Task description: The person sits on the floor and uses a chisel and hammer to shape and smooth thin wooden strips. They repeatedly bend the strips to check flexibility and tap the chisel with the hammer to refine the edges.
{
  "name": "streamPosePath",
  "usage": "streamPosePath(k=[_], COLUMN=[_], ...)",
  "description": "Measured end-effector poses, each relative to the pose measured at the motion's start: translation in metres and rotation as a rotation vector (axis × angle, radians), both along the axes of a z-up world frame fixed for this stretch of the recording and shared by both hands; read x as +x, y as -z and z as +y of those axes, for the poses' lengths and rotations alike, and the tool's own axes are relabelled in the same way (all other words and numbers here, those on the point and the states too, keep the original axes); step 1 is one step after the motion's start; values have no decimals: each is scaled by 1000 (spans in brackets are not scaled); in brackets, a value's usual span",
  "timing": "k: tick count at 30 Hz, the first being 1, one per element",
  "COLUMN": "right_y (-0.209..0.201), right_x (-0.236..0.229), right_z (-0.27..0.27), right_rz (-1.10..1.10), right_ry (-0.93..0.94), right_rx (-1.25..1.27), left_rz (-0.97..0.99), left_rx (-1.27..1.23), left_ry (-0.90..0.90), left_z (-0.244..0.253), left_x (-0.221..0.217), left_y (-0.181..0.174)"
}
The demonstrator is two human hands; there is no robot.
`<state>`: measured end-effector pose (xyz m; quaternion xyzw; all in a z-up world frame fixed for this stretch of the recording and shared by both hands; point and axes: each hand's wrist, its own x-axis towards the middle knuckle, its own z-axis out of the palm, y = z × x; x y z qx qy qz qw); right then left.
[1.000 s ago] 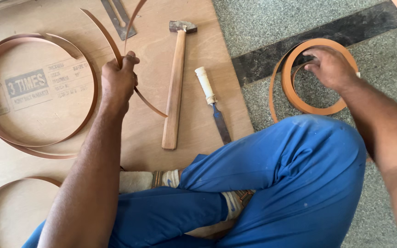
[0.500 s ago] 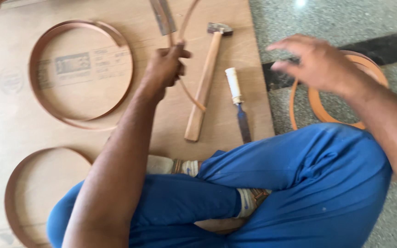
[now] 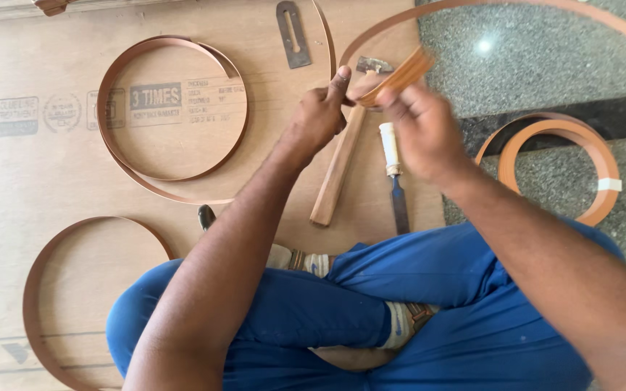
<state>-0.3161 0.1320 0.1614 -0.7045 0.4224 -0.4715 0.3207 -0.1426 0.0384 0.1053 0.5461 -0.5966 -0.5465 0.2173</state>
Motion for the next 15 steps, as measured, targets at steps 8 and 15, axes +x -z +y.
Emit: streamPosePath(k=[8, 15], right_y=[-13, -30], right_x=[-10, 3], right_z=[-8, 8], right_rz=[-422, -813], right_ry=[97, 3], right_rx=[121, 233], left_rz=[81, 200], left_rx=[-657, -555], left_ry=[11, 86], left_z=[10, 37], left_x=[-2, -9], left_y=[-31, -73])
